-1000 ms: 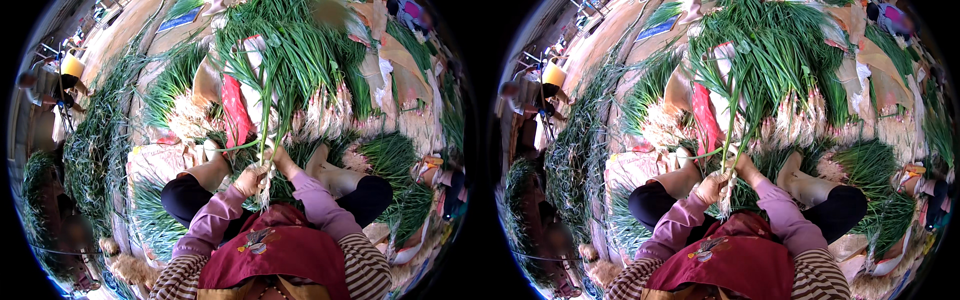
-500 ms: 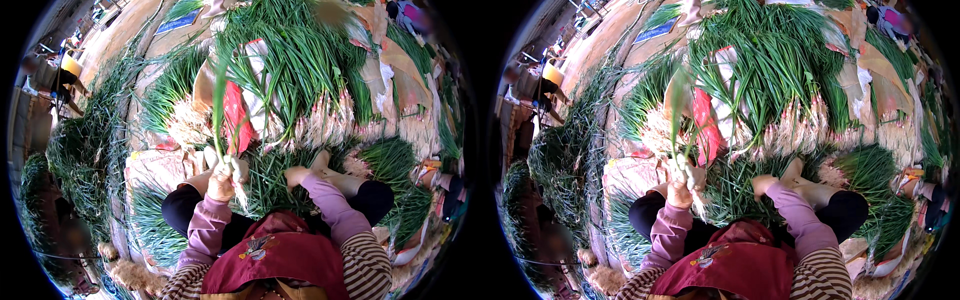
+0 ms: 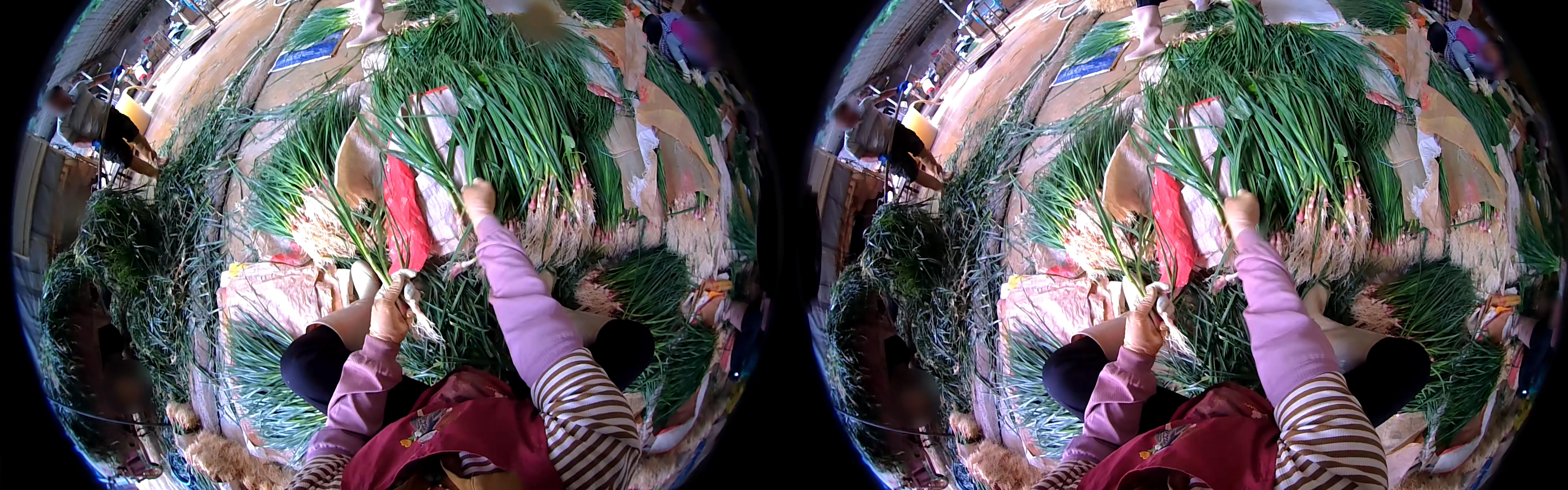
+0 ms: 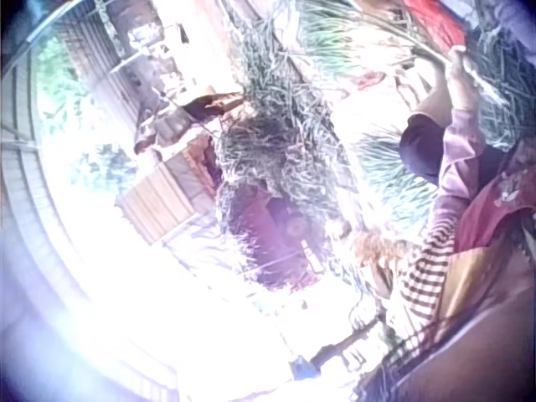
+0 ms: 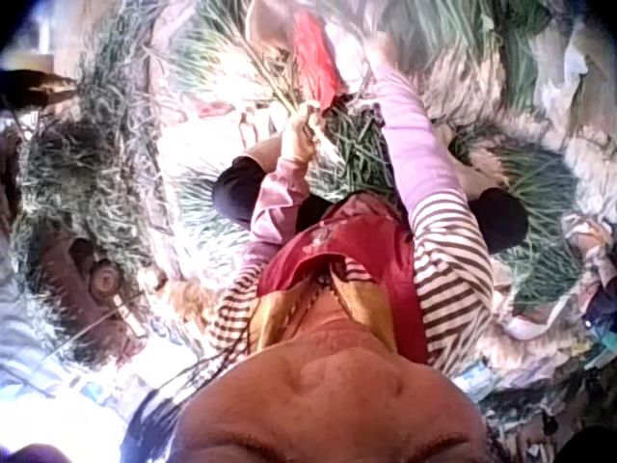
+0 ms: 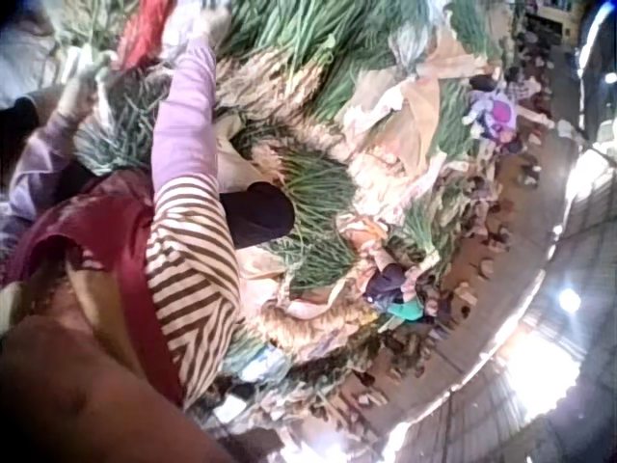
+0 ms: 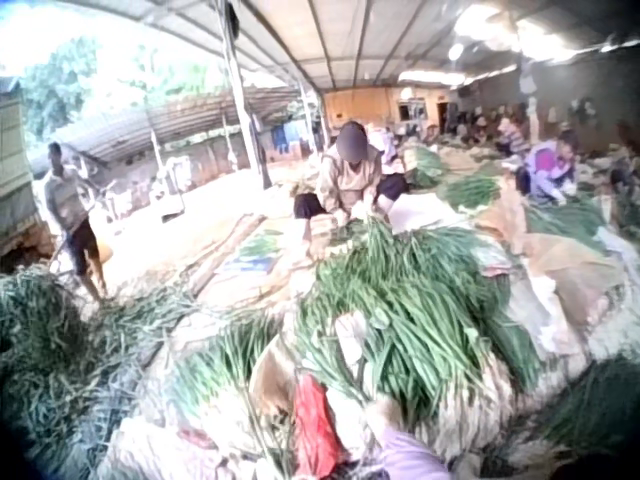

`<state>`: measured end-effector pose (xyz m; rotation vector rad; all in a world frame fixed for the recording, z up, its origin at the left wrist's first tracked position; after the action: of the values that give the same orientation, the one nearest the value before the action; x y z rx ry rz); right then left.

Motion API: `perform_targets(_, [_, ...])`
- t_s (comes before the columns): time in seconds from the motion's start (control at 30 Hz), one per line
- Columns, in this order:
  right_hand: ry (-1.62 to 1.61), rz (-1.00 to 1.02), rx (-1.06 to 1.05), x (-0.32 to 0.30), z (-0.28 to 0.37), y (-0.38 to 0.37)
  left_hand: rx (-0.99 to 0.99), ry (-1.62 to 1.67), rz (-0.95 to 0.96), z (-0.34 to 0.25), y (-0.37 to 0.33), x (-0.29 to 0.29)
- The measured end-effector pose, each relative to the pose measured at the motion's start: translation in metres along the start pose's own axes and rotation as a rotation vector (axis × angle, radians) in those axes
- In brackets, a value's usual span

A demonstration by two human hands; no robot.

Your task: The person gathers stalks of green onions by hand, organizes them into a large bundle, and then secures the bundle with a rubber band.

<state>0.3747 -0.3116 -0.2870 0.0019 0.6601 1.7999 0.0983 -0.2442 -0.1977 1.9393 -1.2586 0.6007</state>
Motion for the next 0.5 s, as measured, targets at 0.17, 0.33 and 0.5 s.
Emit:
perform_targets(0.17, [-0.304, 0.401, -0.077, -0.038, -0.006, 0.067, 0.051, -0.151, -0.095, -0.006, 0.005, -0.012])
perform_targets(0.33, [0.744, 0.967, -0.266, -0.043, -0.061, 0.153, 0.143, -0.126, -0.062, -0.005, -0.001, 0.008])
perform_targets(0.5, [0.487, 0.399, -0.211, -0.042, -0.011, 0.117, 0.074, -0.200, -0.155, 0.006, -0.005, -0.005])
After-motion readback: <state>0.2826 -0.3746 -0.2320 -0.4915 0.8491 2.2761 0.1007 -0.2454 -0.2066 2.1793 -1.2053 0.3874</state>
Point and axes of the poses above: each hand's wrist, its own y-axis away from the middle knuckle, its own x-axis out of the palm, z = x × y, the point moved 3 cm from there along -y, towards the middle knuckle, and after that the axes turned 8 degrees about z, right-handed, at the moved point
